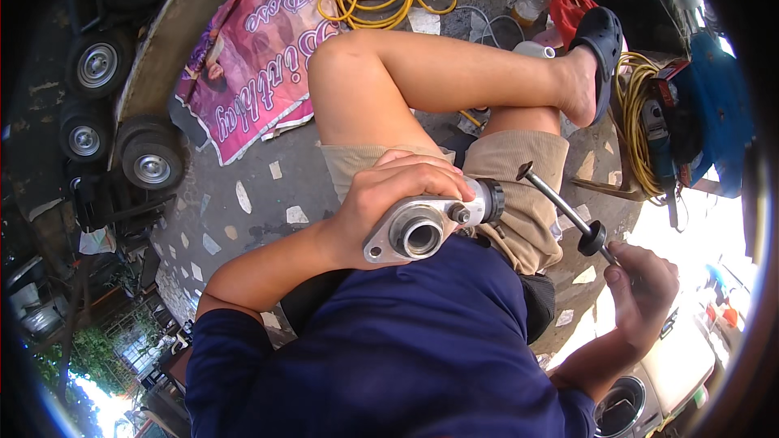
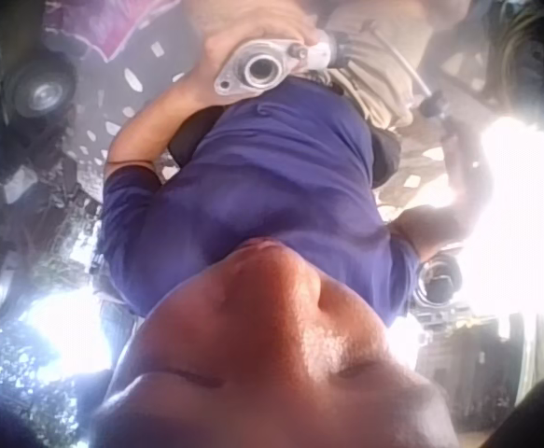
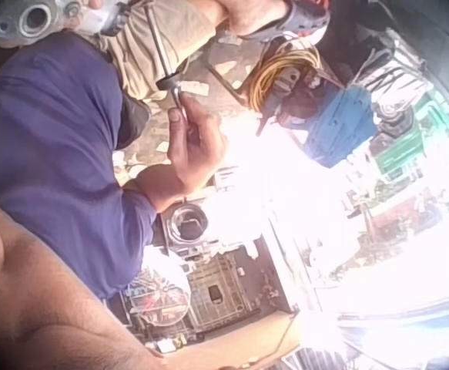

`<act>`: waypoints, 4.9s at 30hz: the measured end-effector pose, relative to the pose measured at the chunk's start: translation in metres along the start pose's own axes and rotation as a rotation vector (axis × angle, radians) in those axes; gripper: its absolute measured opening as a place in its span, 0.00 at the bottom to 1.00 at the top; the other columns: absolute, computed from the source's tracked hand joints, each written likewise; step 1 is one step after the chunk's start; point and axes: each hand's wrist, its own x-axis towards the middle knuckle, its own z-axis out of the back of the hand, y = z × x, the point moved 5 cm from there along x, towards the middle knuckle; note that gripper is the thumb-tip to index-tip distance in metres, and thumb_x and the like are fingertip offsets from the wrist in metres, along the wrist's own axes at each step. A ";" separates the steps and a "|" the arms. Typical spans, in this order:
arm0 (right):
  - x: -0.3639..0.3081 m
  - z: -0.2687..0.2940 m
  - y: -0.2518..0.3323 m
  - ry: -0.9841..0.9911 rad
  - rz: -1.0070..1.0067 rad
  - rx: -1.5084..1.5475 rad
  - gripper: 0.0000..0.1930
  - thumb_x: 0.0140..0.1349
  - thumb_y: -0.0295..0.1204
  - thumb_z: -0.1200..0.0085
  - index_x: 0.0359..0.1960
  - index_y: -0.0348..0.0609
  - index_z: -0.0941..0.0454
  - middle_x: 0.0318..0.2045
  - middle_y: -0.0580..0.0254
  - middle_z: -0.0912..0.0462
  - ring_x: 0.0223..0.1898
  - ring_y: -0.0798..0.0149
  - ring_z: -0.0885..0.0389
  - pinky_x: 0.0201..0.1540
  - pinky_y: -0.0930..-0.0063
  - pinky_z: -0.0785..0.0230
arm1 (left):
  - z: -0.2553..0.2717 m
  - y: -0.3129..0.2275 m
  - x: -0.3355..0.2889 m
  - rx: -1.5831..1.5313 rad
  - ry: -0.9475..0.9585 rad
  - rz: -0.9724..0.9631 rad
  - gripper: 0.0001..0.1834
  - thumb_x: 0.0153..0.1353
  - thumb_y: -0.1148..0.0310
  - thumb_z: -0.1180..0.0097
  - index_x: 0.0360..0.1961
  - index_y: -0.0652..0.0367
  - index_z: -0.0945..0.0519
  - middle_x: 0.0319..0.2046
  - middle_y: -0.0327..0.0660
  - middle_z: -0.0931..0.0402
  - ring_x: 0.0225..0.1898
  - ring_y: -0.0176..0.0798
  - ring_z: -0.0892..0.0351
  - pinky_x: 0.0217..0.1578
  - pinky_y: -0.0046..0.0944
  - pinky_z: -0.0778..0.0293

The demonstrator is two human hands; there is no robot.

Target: Disassembling and assembling the internal components of a vehicle brake master cylinder.

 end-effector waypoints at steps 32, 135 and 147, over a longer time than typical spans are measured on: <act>0.193 0.053 -0.370 -0.836 -0.417 0.924 0.27 0.69 0.23 0.44 0.70 0.39 0.33 0.46 0.59 0.18 0.29 0.71 0.22 0.25 0.77 0.30 | -0.027 0.019 -0.006 0.078 0.009 0.395 0.28 0.47 0.68 0.17 0.46 0.62 0.20 0.48 0.49 0.17 0.49 0.44 0.16 0.52 0.41 0.22; 0.059 -0.218 0.041 0.700 -0.494 1.703 0.44 0.65 0.61 0.57 0.69 0.33 0.36 0.64 0.36 0.27 0.64 0.37 0.25 0.68 0.47 0.32 | -0.021 -0.036 -0.004 -0.400 -0.317 0.204 0.39 0.49 0.71 0.18 0.60 0.70 0.26 0.44 0.45 0.15 0.43 0.33 0.11 0.41 0.32 0.15; 0.072 -0.242 -0.014 0.585 -0.482 1.816 0.39 0.67 0.55 0.55 0.69 0.36 0.34 0.62 0.42 0.23 0.61 0.46 0.20 0.64 0.49 0.27 | -0.027 -0.018 -0.005 -0.489 -0.267 0.277 0.43 0.49 0.75 0.19 0.65 0.70 0.28 0.53 0.45 0.22 0.50 0.36 0.14 0.51 0.36 0.16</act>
